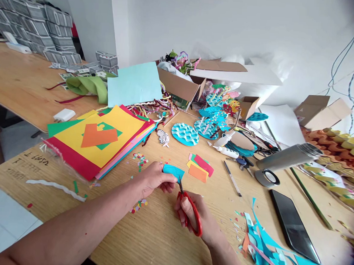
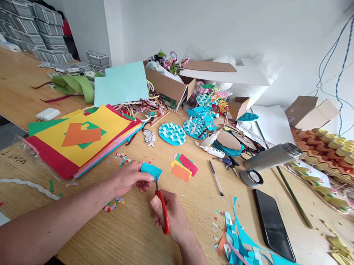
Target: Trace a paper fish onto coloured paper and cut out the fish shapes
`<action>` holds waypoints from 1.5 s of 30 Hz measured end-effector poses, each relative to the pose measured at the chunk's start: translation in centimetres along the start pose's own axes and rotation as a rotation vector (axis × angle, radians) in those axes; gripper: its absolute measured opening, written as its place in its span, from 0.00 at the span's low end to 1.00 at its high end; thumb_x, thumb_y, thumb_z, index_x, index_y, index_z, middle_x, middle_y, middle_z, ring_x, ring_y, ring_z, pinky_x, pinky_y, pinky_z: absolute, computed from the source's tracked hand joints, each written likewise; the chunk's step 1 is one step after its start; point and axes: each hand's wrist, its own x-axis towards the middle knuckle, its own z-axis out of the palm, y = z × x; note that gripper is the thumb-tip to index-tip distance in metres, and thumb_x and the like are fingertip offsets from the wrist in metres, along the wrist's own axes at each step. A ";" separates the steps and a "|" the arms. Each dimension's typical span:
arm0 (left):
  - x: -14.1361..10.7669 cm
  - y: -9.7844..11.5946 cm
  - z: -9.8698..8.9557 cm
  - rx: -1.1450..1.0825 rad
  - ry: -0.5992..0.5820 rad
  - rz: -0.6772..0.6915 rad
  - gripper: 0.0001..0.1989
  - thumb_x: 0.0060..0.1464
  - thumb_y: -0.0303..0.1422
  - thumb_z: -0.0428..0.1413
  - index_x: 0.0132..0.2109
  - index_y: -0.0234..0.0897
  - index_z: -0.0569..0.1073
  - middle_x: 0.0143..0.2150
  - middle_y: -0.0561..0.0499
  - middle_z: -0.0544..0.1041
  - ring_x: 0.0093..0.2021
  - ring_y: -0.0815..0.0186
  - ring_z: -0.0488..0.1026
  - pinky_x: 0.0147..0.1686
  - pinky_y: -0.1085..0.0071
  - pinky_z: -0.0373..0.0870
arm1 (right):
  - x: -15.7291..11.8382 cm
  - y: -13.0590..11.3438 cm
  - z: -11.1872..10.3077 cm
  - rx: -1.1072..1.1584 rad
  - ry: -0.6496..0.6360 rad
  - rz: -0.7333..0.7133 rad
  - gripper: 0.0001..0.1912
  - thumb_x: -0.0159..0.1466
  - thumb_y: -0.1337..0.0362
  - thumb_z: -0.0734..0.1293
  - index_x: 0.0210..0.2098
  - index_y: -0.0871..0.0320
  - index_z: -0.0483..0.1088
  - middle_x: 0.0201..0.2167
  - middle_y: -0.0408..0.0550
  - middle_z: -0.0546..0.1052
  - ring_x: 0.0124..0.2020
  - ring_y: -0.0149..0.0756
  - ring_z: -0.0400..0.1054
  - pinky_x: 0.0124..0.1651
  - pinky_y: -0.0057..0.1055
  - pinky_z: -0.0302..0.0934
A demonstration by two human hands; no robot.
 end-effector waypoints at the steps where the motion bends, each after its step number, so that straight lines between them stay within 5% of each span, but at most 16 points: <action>1: 0.0 0.0 0.0 -0.001 0.001 0.000 0.10 0.34 0.35 0.61 0.22 0.33 0.71 0.18 0.53 0.72 0.18 0.72 0.68 0.20 0.75 0.59 | 0.0 0.0 0.0 -0.003 0.004 -0.004 0.31 0.56 0.34 0.60 0.24 0.58 0.61 0.15 0.39 0.63 0.15 0.26 0.57 0.18 0.24 0.49; 45: 0.0 0.0 0.0 -0.010 -0.007 0.012 0.10 0.34 0.35 0.61 0.23 0.33 0.71 0.19 0.53 0.72 0.19 0.72 0.68 0.21 0.75 0.60 | -0.1 0.0 -0.1 -0.017 0.023 -0.005 0.30 0.56 0.34 0.60 0.22 0.56 0.60 0.13 0.38 0.62 0.13 0.25 0.55 0.17 0.25 0.48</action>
